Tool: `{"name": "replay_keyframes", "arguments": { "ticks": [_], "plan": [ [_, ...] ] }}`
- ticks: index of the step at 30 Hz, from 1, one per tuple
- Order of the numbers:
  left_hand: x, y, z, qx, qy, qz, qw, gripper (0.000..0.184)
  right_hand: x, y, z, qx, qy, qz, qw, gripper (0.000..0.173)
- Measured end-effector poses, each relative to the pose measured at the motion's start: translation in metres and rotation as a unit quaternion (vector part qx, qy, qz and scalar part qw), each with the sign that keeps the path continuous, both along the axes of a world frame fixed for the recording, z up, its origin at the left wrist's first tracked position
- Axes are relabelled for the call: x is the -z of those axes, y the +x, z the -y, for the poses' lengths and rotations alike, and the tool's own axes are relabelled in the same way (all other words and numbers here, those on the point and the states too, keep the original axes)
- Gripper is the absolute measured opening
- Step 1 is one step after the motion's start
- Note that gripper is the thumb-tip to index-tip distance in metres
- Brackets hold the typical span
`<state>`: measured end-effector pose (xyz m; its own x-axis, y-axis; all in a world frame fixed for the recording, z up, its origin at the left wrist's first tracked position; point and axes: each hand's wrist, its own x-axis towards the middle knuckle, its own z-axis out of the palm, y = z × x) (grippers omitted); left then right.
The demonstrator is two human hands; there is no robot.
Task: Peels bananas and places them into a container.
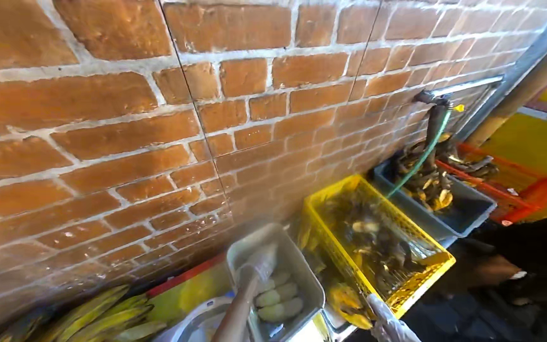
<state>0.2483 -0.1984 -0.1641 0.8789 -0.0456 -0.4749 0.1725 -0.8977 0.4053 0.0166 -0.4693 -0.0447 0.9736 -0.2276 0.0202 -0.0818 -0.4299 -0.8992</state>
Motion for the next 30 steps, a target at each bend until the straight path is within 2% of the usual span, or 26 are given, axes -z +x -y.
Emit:
{"name": "replay_keyframes", "arguments": {
  "ticks": [2, 3, 4, 5, 6, 7, 8, 9, 10, 11, 12, 14, 16, 18, 21, 24, 26, 28, 30],
  "plan": [
    [-0.028, -0.015, -0.01, -0.042, -0.152, 0.053, 0.986, 0.069, 0.003, 0.009, -0.005, 0.007, 0.087, 0.027, 0.996, 0.039],
    [-0.038, -0.027, -0.015, -0.077, -0.285, 0.079, 0.952, 0.066, 0.002, 0.013, -0.011, 0.018, 0.119, 0.03, 0.992, 0.037],
    [-0.05, -0.041, -0.019, -0.118, -0.45, 0.083, 0.881, 0.065, -0.002, 0.018, -0.018, 0.026, 0.155, 0.025, 0.987, 0.035],
    [-0.068, -0.056, -0.022, -0.157, -0.582, 0.067, 0.795, 0.068, -0.008, 0.024, -0.028, 0.024, 0.213, 0.015, 0.977, 0.034],
    [-0.091, -0.074, -0.025, -0.192, -0.669, 0.05, 0.717, 0.069, -0.015, 0.031, -0.038, 0.005, 0.283, 0.004, 0.959, 0.035],
    [-0.115, -0.092, -0.029, -0.23, -0.721, 0.042, 0.652, 0.067, -0.021, 0.038, -0.048, -0.023, 0.367, -0.006, 0.93, 0.038],
    [-0.138, -0.108, -0.032, -0.261, -0.757, 0.047, 0.597, 0.063, -0.025, 0.044, -0.061, -0.057, 0.476, -0.016, 0.877, 0.041],
    [-0.159, -0.121, -0.035, -0.29, -0.781, 0.062, 0.549, 0.056, -0.027, 0.05, -0.073, -0.104, 0.581, -0.035, 0.807, 0.041],
    [-0.172, -0.133, -0.04, -0.312, -0.809, 0.07, 0.494, 0.051, -0.029, 0.051, -0.085, -0.148, 0.627, -0.058, 0.762, 0.041],
    [-0.179, -0.142, -0.047, -0.319, -0.838, 0.075, 0.436, 0.046, -0.03, 0.05, -0.098, -0.181, 0.617, -0.078, 0.762, 0.04],
    [-0.186, -0.149, -0.054, -0.329, -0.848, 0.084, 0.408, 0.041, -0.033, 0.047, -0.11, -0.2, 0.562, -0.086, 0.798, 0.041],
    [-0.198, -0.165, -0.07, -0.357, -0.839, 0.112, 0.395, 0.042, -0.045, 0.034, -0.13, -0.247, 0.371, -0.081, 0.891, 0.044],
    [-0.204, -0.182, -0.087, -0.362, -0.836, 0.133, 0.392, 0.042, -0.055, 0.026, -0.142, -0.34, 0.224, -0.033, 0.913, 0.044],
    [-0.2, -0.199, -0.105, -0.341, -0.848, 0.147, 0.378, 0.043, -0.07, 0.023, -0.152, -0.427, 0.136, 0.048, 0.893, 0.045],
    [-0.194, -0.224, -0.127, -0.315, -0.86, 0.159, 0.368, 0.042, -0.096, 0.009, -0.167, -0.504, 0.057, 0.115, 0.854, 0.044],
    [-0.18, -0.272, -0.148, -0.247, -0.865, 0.174, 0.4, 0.044, -0.096, -0.004, -0.173, -0.528, -0.077, 0.185, 0.825, 0.038],
    [-0.193, -0.283, -0.147, -0.277, -0.863, 0.187, 0.378, 0.041, -0.105, -0.012, -0.178, -0.535, -0.172, 0.188, 0.805, 0.04],
    [-0.202, -0.286, -0.149, -0.289, -0.871, 0.178, 0.355, 0.041, -0.115, -0.021, -0.185, -0.53, -0.207, 0.197, 0.798, 0.041],
    [-0.195, -0.281, -0.158, -0.246, -0.891, 0.171, 0.342, 0.044, -0.123, -0.032, -0.193, -0.509, -0.177, 0.219, 0.813, 0.038]
  ]
}}
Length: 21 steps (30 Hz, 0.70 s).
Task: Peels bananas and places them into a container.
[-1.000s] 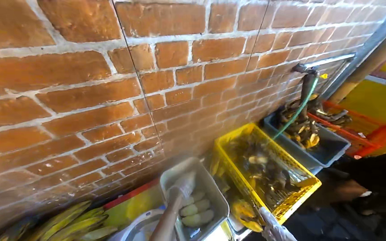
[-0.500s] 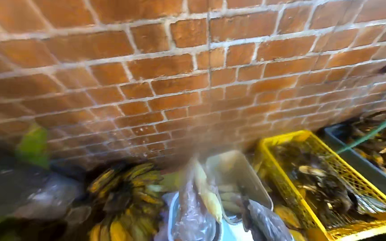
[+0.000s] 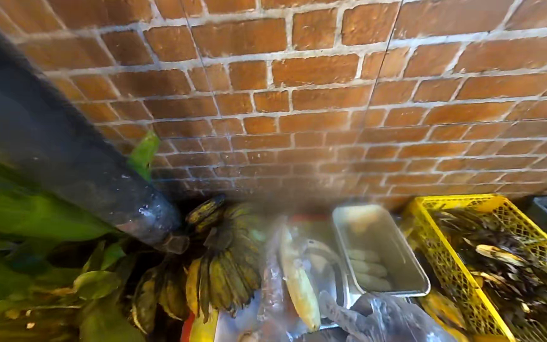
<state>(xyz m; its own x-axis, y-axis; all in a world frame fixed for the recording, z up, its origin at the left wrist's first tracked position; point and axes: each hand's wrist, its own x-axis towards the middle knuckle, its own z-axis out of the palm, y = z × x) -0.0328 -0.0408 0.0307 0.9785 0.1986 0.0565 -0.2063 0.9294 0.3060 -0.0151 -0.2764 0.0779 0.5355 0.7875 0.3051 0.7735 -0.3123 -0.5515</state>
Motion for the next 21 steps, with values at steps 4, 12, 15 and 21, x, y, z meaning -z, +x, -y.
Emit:
{"name": "replay_keyframes", "arguments": {
  "ticks": [4, 12, 15, 21],
  "plan": [
    [0.009, 0.007, -0.008, -0.019, -0.033, 0.001, 0.999, 0.048, -0.006, -0.008, -0.014, -0.011, 0.036, -0.014, 0.999, 0.034],
    [0.015, 0.002, -0.004, 0.049, -0.093, 0.024, 0.994, 0.042, 0.007, -0.01, -0.004, -0.012, 0.025, -0.033, 0.999, 0.036],
    [0.01, 0.007, 0.005, 0.057, -0.116, 0.05, 0.99, 0.043, 0.006, -0.011, 0.0, -0.009, 0.027, -0.036, 0.999, 0.035],
    [0.002, 0.02, 0.026, -0.003, -0.108, 0.056, 0.993, 0.038, 0.004, -0.011, 0.011, 0.01, 0.013, -0.002, 1.0, 0.033]
  ]
}}
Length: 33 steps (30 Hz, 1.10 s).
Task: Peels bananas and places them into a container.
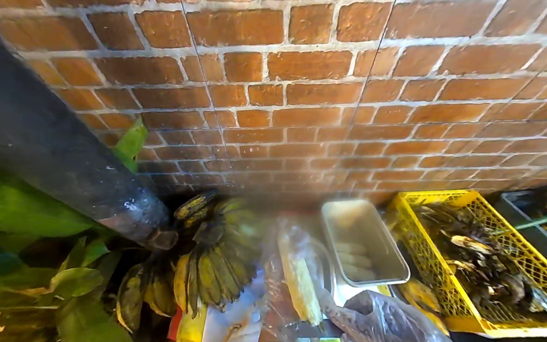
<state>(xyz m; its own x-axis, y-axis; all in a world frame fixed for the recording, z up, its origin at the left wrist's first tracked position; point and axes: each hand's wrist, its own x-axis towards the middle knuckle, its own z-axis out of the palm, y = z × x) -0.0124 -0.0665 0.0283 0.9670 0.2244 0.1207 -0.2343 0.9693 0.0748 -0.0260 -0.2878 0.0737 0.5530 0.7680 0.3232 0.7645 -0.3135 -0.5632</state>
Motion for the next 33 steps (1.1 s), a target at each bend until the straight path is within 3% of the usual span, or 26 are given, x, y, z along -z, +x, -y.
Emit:
{"name": "replay_keyframes", "arguments": {
  "ticks": [11, 14, 16, 18, 20, 23, 27, 30, 33],
  "plan": [
    [0.019, 0.006, 0.026, 0.042, -0.057, 0.016, 0.997, 0.037, 0.007, -0.002, 0.006, 0.046, 0.011, 0.0, 0.999, 0.032],
    [0.01, 0.003, 0.032, 0.038, -0.066, -0.009, 0.997, 0.042, 0.01, -0.003, 0.006, 0.059, 0.003, -0.002, 0.998, 0.033],
    [-0.006, -0.003, 0.037, -0.027, -0.011, -0.082, 0.996, 0.047, 0.008, -0.005, 0.002, 0.077, 0.011, 0.011, 0.997, 0.032],
    [-0.023, -0.008, 0.041, -0.112, 0.128, -0.208, 0.963, 0.047, -0.004, -0.011, -0.008, 0.107, 0.021, 0.023, 0.994, 0.028],
    [-0.022, -0.014, 0.043, -0.131, 0.202, -0.234, 0.942, 0.042, -0.01, -0.013, -0.012, 0.128, 0.012, 0.031, 0.991, 0.029],
    [0.001, -0.023, 0.046, -0.103, 0.162, -0.171, 0.966, 0.039, -0.003, -0.011, -0.012, 0.128, 0.019, 0.043, 0.991, 0.03],
    [-0.017, -0.03, 0.05, -0.085, 0.134, -0.18, 0.971, 0.04, -0.005, -0.012, -0.02, 0.141, 0.029, 0.051, 0.988, 0.029],
    [0.003, -0.032, 0.048, -0.025, 0.074, -0.065, 0.995, 0.039, 0.016, -0.003, -0.015, 0.132, 0.052, 0.092, 0.986, 0.029],
    [-0.007, -0.056, 0.05, -0.013, 0.143, -0.1, 0.985, 0.04, 0.015, -0.004, -0.022, 0.14, 0.07, 0.104, 0.982, 0.028]
  ]
}}
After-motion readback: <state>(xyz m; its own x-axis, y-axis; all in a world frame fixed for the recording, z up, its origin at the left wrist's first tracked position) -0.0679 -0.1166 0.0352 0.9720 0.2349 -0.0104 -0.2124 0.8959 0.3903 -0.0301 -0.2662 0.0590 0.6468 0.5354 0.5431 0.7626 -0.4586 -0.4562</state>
